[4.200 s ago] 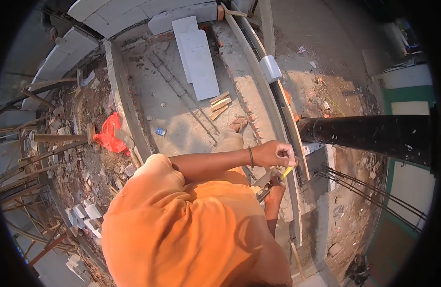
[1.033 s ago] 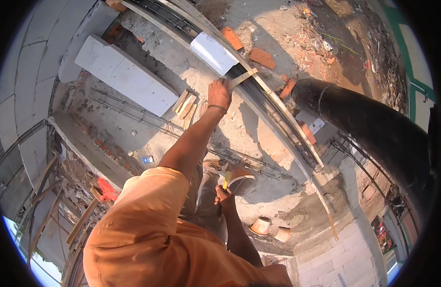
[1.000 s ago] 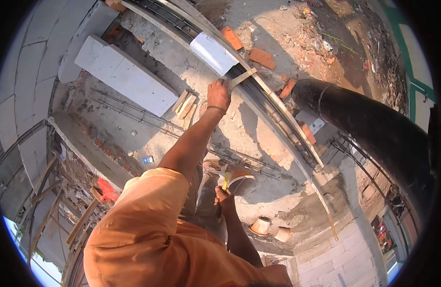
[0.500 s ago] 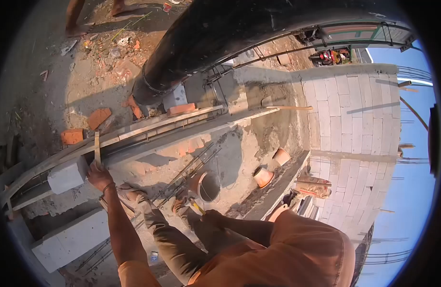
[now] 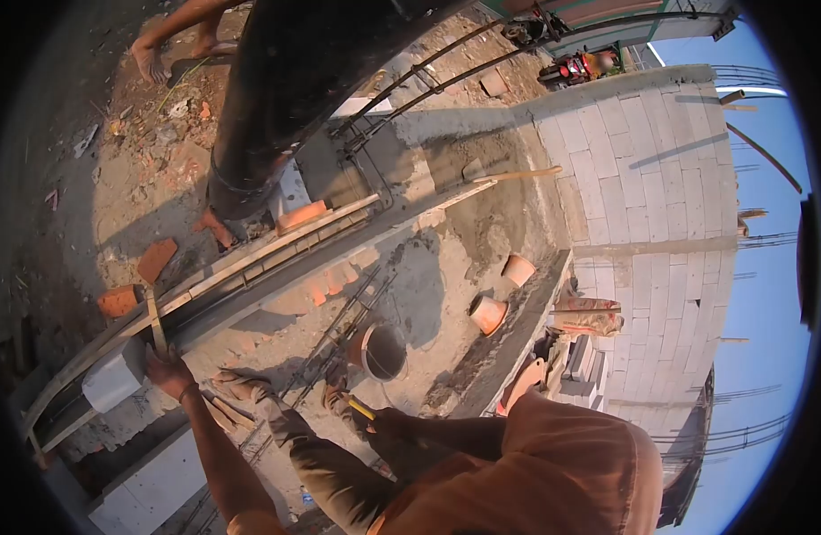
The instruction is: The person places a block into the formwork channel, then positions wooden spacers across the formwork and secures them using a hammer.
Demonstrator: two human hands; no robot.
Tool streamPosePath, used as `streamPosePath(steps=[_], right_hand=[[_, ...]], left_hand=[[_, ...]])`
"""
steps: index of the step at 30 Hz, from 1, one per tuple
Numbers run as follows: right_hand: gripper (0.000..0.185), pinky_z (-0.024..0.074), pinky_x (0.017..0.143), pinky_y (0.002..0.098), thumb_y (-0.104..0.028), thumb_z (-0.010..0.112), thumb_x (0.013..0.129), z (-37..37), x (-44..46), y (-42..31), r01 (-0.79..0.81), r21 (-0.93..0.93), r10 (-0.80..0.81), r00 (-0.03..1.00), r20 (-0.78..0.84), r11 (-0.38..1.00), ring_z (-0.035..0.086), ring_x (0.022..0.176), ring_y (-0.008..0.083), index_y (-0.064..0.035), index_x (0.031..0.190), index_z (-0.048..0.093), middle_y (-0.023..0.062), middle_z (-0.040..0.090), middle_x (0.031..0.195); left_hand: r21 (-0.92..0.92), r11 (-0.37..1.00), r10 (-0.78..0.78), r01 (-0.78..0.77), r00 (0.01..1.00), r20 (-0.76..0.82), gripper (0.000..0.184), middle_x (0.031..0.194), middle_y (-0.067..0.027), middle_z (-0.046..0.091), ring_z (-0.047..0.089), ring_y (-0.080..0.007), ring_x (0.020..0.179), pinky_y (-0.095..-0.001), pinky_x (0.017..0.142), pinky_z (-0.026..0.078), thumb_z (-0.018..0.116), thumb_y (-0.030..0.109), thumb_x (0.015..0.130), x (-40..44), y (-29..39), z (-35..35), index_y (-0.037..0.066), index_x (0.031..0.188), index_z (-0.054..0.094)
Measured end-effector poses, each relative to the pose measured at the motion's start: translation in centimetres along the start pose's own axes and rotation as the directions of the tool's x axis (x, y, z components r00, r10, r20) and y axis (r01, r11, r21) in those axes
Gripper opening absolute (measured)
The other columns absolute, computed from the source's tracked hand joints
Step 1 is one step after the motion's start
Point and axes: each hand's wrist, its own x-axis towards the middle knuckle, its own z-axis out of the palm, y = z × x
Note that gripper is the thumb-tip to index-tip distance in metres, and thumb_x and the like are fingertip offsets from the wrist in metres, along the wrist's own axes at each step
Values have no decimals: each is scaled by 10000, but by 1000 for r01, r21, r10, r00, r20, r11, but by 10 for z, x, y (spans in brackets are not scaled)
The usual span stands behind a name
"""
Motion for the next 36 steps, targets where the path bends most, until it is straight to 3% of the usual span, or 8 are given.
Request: streamPosePath(steps=[6,12,15,18,20,23,29,36], right_hand=[[398,518,670,441,-397,550,909,-12,-7,10,255,-425,-253,965,61,869,667,746,345,-32,835,691,179,669,768],[393,521,688,464,-373,487,953,-22,-10,13,290,-459,-267,957,115,840,660,768,341,-45,848,676,170,665,778],[370,510,651,434,-369,568,900,-22,-7,10,315,-455,-308,947,93,833,667,749,333,-21,862,689,168,673,761],[331,494,636,389,-333,622,877,-36,-19,-19,-216,148,219,976,0,965,665,727,279,-9,896,681,164,670,751],[237,459,620,330,-242,635,884,-40,-25,-31,-152,268,159,987,-2,951,598,664,145,-12,937,660,70,621,703],[211,375,534,254,-230,638,878,-50,-24,-40,-331,447,263,942,210,831,461,581,58,-25,927,644,-38,516,664],[249,380,525,259,-261,648,864,-65,-32,-55,-352,361,277,929,244,864,466,563,70,-37,973,654,-39,516,651],[166,377,487,254,-191,641,869,-65,-32,-37,-381,416,324,924,203,826,462,500,81,-35,925,636,-20,511,619]], left_hand=[[-68,997,-28,24,999,-45,492,1091,-239,583,546,-429,999,-490,850,461,766,183,753,-17,0,-12,-16,1159,570],[48,999,24,-23,1000,-15,339,1071,-219,595,562,-391,949,-473,797,475,734,94,747,-20,-29,2,10,1060,634],[-24,1000,10,-11,999,-33,296,1060,-199,602,564,-385,928,-475,786,476,728,80,740,-17,-27,1,24,1021,656],[-13,1000,-21,22,1000,15,305,1055,-181,598,543,-394,936,-474,795,468,724,103,744,-19,-19,-6,16,1027,651],[-46,996,-71,71,997,-3,279,1050,-188,589,528,-399,952,-463,830,452,712,104,733,-17,-8,-17,14,988,645],[-92,995,-42,33,994,-98,300,1067,-179,579,526,-389,969,-456,832,457,716,113,704,-19,-16,-11,19,973,623],[-247,962,-155,119,979,-130,564,1165,-187,539,507,-383,1084,-431,934,443,788,130,695,-36,-19,-24,55,1194,535],[-232,955,-212,187,973,-87,515,1148,-195,539,505,-383,1083,-423,928,444,798,188,717,-44,-21,-24,53,1158,570]])
